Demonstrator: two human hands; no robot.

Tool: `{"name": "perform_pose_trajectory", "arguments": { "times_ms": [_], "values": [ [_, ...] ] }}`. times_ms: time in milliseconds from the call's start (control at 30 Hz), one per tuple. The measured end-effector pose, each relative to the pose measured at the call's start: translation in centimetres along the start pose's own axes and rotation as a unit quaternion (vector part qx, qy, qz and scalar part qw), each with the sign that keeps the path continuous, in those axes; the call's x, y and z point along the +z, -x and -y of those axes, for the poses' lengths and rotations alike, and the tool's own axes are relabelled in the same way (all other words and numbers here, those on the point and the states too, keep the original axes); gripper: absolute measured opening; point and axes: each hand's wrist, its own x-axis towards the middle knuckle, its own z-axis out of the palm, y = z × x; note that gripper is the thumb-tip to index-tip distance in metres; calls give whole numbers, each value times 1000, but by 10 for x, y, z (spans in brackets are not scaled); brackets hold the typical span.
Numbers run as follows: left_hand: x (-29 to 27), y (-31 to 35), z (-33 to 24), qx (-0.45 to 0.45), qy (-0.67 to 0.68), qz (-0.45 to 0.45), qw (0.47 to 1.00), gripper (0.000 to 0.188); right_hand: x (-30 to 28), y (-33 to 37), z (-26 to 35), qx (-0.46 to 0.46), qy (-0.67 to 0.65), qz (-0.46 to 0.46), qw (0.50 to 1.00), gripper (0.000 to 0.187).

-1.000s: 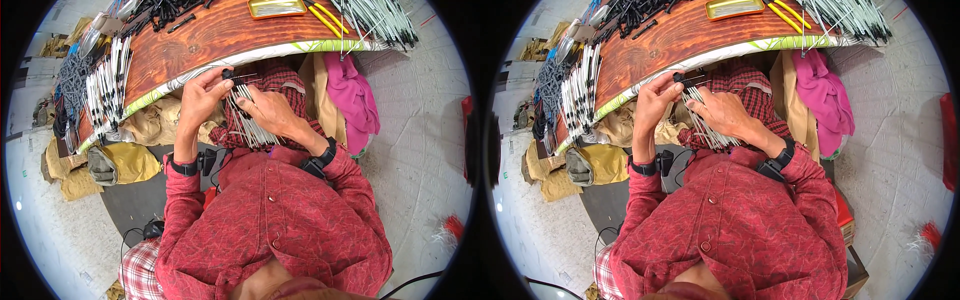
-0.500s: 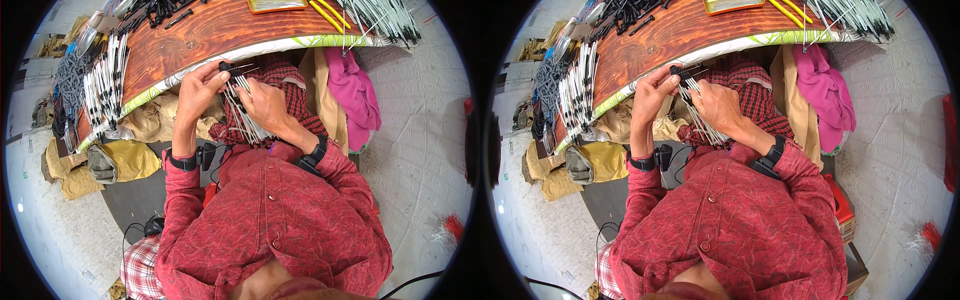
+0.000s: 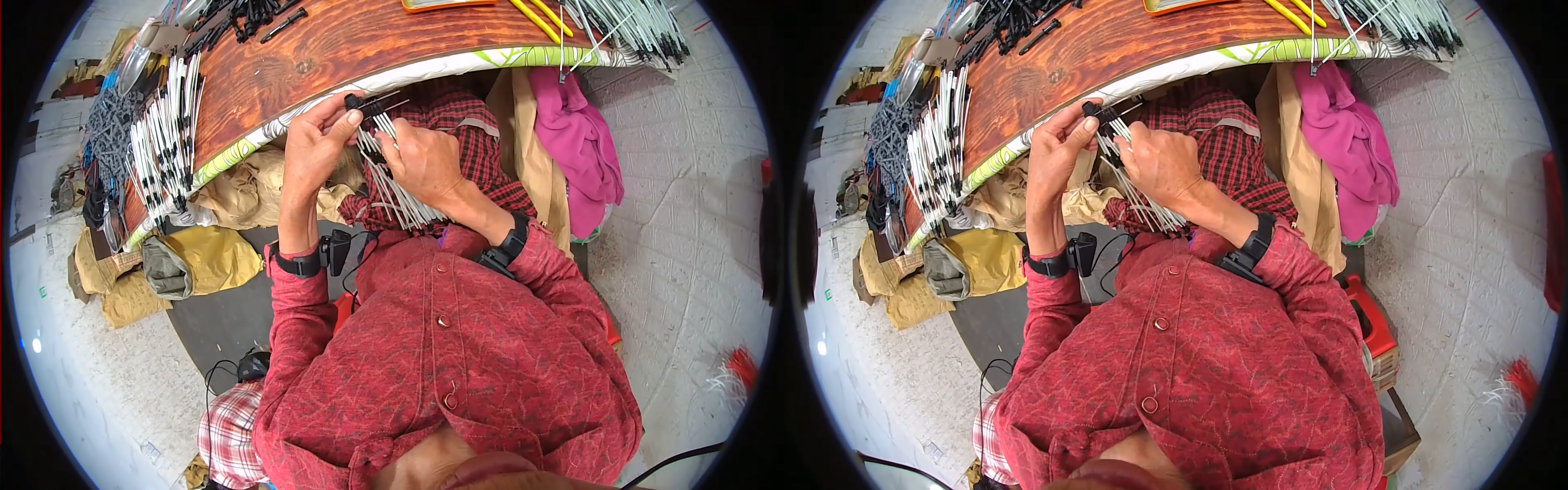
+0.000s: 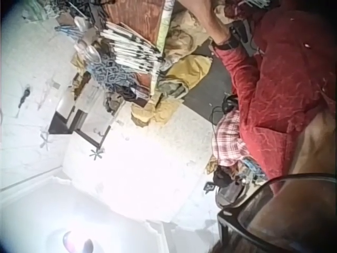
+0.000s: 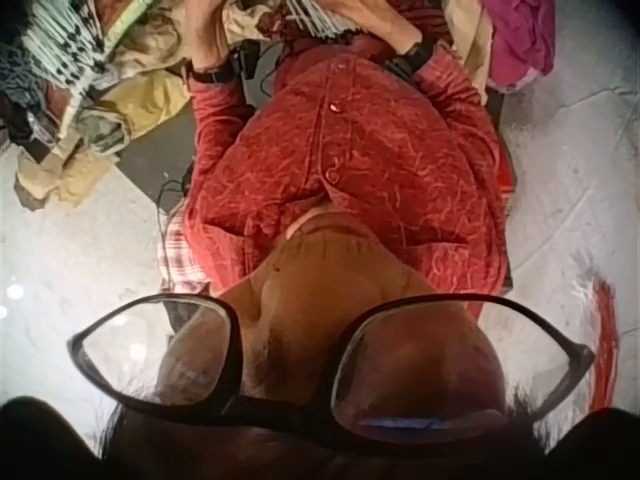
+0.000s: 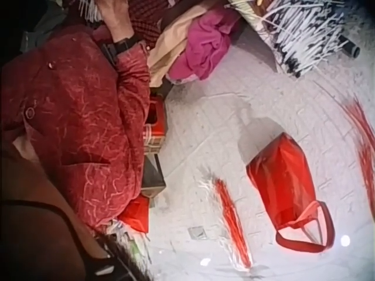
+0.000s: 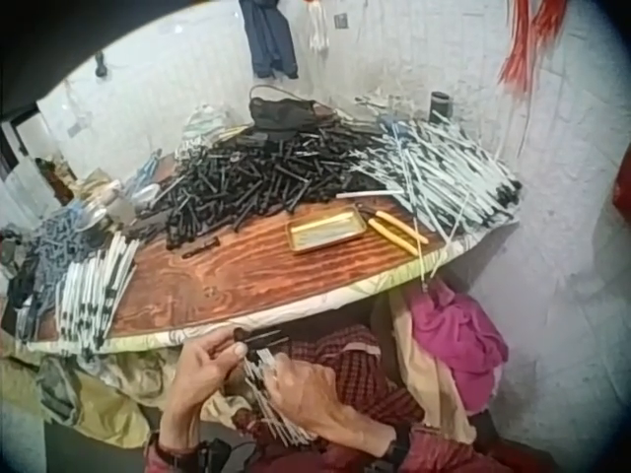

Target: The person threads a wire through black plastic components and slides a bundle of white rods onto it. They then fit a black plastic cap onto the rods and trim the excess wire with yellow-handled pliers.

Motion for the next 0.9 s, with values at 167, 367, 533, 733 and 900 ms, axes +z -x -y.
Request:
{"name": "perform_pose_trajectory", "arguments": {
  "times_ms": [167,367,533,733,900],
  "values": [
    [-5,0,3,14,9,33,999,30,-3,1,-1,-1,4,43,999,31],
    [-9,-7,9,-19,49,44,998,31,-1,4,-3,-22,15,48,998,30],
    [-6,-7,8,-34,59,27,997,32,-15,0,0,-17,25,94,995,31],
    [-5,-3,6,-3,47,44,998,33,-23,-3,-3,-3,3,126,992,32],
    [2,1,-1,11,37,46,998,33,-26,-3,5,25,12,145,989,32]
  ]
}}
